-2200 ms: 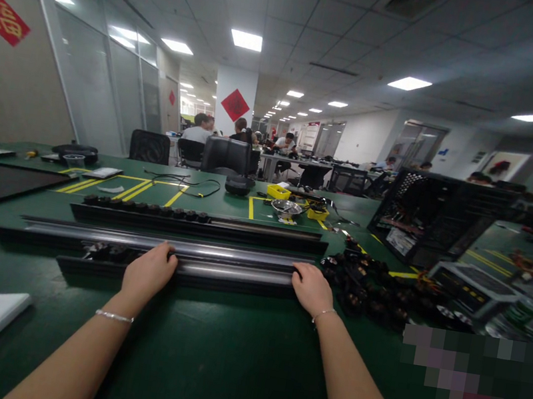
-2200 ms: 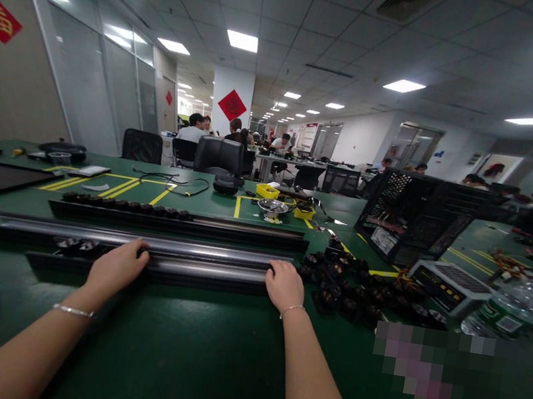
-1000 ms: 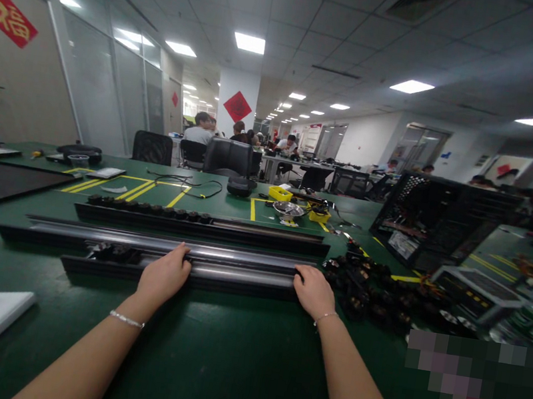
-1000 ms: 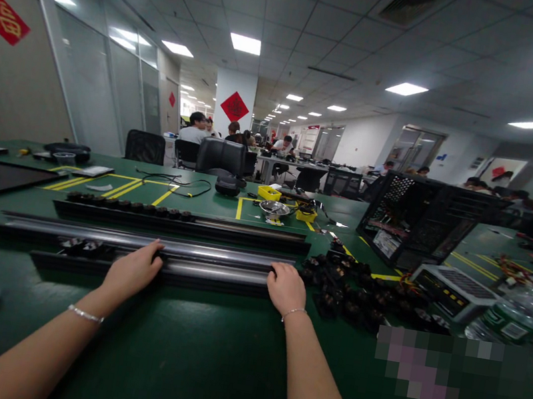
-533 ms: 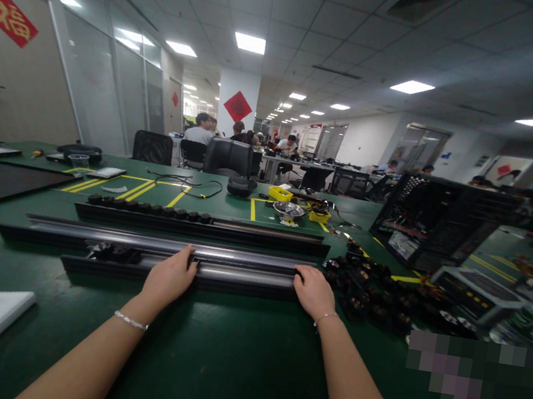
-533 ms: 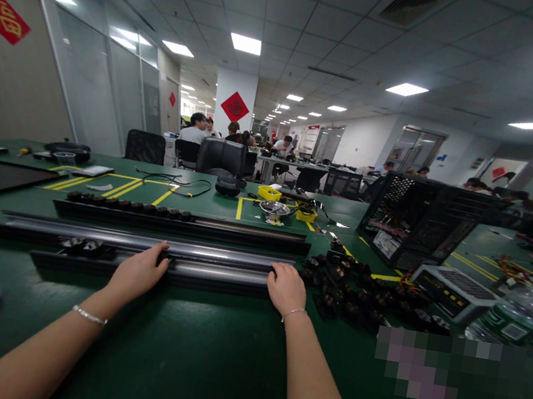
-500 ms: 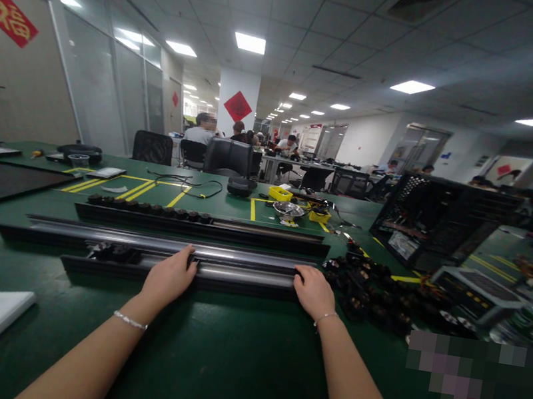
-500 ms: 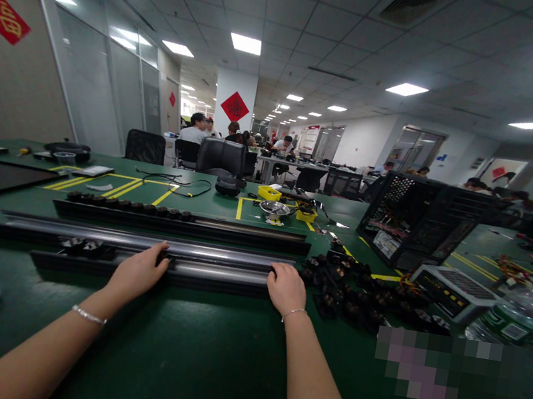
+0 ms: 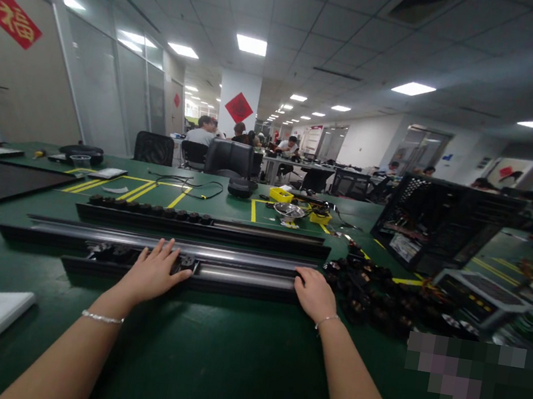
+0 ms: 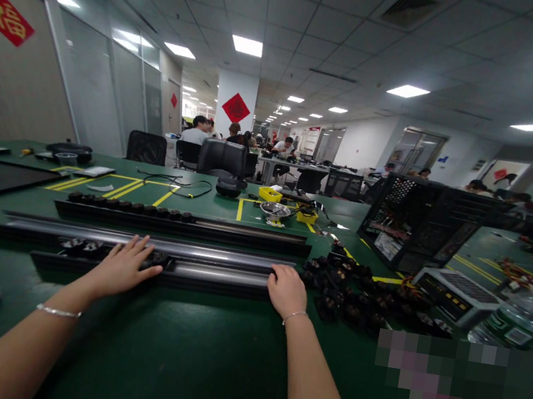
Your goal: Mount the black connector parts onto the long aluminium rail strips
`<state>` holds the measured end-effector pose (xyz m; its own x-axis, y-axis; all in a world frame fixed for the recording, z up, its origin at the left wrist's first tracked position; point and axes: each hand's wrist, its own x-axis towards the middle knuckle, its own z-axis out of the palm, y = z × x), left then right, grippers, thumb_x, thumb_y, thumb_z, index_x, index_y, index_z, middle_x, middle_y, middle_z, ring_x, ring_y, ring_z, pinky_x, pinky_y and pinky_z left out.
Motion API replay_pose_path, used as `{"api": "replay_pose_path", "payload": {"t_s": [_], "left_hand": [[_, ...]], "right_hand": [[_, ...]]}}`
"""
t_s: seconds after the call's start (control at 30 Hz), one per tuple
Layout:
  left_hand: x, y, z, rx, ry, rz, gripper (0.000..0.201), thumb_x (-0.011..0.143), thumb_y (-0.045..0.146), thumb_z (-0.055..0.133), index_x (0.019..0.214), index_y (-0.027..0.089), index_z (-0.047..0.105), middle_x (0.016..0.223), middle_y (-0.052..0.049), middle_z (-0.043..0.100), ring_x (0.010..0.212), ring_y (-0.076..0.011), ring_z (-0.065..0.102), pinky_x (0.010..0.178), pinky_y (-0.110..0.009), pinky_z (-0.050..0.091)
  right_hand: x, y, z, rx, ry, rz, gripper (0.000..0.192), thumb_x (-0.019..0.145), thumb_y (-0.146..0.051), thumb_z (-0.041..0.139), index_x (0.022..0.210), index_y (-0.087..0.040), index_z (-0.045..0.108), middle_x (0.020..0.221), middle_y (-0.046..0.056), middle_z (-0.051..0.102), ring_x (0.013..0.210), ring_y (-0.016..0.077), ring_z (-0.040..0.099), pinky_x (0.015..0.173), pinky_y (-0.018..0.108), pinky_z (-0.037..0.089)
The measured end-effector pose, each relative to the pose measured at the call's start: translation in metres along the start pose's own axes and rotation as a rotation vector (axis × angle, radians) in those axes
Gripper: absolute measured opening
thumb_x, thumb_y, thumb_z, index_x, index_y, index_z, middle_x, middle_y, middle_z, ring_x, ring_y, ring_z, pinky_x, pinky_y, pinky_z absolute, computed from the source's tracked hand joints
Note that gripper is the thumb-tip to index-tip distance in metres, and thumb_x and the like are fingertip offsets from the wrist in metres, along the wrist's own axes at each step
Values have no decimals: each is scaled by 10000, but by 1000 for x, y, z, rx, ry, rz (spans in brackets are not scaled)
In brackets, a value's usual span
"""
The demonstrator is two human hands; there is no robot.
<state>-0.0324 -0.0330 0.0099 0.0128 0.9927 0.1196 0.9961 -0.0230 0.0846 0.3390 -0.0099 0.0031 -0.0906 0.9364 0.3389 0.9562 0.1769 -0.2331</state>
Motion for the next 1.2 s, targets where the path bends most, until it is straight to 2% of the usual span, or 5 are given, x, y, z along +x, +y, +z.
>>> {"api": "replay_pose_path", "payload": {"t_s": [0.07,0.17,0.63,0.83,1.2], "left_hand": [[-1,-3,1,-3,-83,20,793,787,619,325,1398,114,291,1494,-136,186,1380,-305,127,1080,-541,172],[-3,0,3,-9,-125,40,786,792,629,305,1419,160,238,1503,-110,160,1381,-309,115,1081,-546,153],[-3,6,8,29,-89,41,818,771,665,330,1420,174,241,1501,-124,177,1370,-340,152,1070,-525,194],[-3,8,10,43,-74,45,842,769,661,339,1417,131,244,1497,-154,185,1364,-365,146,1070,-504,206],[-1,6,10,21,-80,60,823,758,655,372,1411,164,270,1497,-152,184,1367,-354,149,1060,-499,221]], "right_hand": [[0,0,-1,-1,2,2,390,835,-244,381,1135,-164,618,1191,64,603,1122,181,502,1000,295,341],[-1,-1,-2,-5,0,5,390,835,-241,379,1136,-168,617,1192,63,602,1118,181,506,992,293,347],[-1,-2,-2,-5,6,11,391,839,-239,371,1131,-159,618,1190,64,604,1124,177,502,998,288,341],[0,-1,-1,-1,-9,19,387,832,-233,385,1137,-174,615,1198,58,599,1130,178,498,993,293,346],[0,0,-1,7,-15,22,399,833,-239,374,1149,-171,608,1206,63,593,1140,183,491,1000,306,342]]}}
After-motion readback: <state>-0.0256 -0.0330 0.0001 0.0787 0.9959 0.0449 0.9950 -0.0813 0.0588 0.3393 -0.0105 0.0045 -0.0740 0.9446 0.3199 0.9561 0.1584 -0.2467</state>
